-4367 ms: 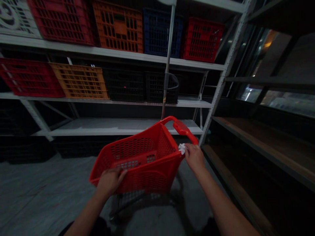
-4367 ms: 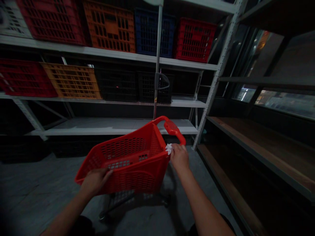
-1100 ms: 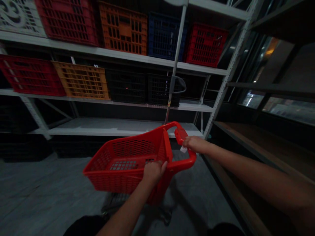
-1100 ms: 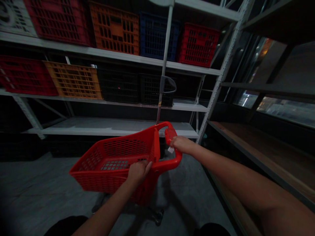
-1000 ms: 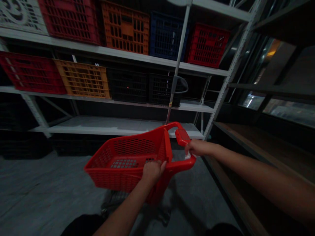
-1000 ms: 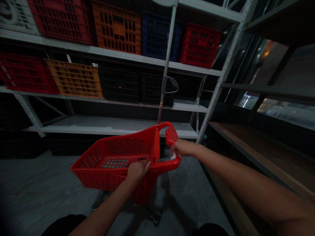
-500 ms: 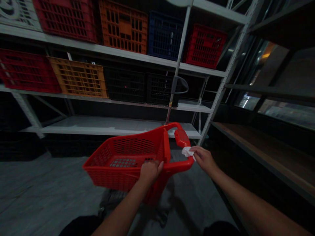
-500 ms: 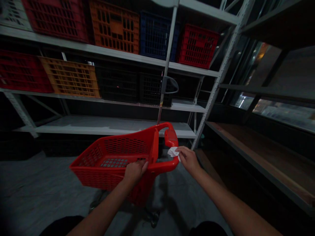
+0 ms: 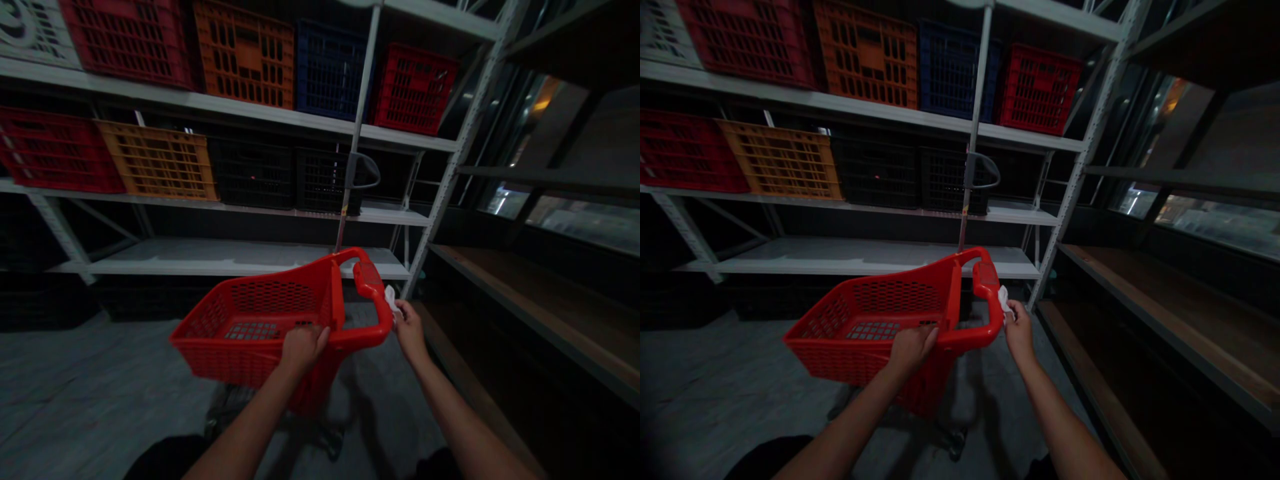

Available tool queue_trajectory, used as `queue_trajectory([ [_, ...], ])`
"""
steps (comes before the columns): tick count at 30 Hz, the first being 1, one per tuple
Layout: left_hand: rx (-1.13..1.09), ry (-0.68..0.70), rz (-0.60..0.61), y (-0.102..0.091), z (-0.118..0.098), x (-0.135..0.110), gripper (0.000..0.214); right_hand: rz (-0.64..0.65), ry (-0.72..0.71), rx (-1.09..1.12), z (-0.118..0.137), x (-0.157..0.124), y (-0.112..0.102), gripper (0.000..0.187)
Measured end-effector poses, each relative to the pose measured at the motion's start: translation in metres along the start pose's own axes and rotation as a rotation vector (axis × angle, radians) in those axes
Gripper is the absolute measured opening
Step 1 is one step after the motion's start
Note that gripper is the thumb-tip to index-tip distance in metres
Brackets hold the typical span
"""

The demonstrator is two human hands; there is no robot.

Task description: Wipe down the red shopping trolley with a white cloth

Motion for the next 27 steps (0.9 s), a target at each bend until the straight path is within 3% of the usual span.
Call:
queue_trajectory([
  [6, -0.009, 0.031, 0.019, 0.000, 0.010, -0.005, 0.057, 0.129, 0.039, 0.075, 0.022, -0.030, -0.002, 0.021],
  [14, -0.012, 0.051, 0.027, -0.001, 0.014, -0.005, 0.055, 0.212, -0.192, -0.277, 0.033, 0.033, 0.021, 0.014],
  [16, -0.014, 0.049, 0.022, -0.001, 0.012, -0.005, 0.055, 0.302, -0.256, -0.383, 0.042, 0.038, 0.026, 0.012],
  [19, -0.019, 0.052, 0.013, 0.000, 0.012, -0.005, 0.055, 0.510, -0.288, -0.472, 0.059, 0.035, 0.029, 0.024],
  [21, -0.024, 0.057, 0.008, 0.001, 0.014, -0.006, 0.054, 0.628, -0.271, -0.468, 0.067, 0.029, 0.027, 0.030],
  [24, -0.036, 0.076, 0.001, 0.002, 0.020, -0.007, 0.053, 0.785, -0.257, -0.392, 0.074, 0.018, 0.023, 0.023],
  [27, -0.059, 0.113, -0.005, 0.001, 0.026, -0.009, 0.052, 0.805, -0.283, -0.341, 0.073, 0.015, 0.022, 0.017],
])
Point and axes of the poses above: each hand's wrist, its own x-axis towards the middle knuckle, its own y-axis out of the palm, z = x × y, the point moved 4 cm from there along x, towards the middle knuckle, and after that the axes turned 2 degrees about x, right-handed, at the moved point
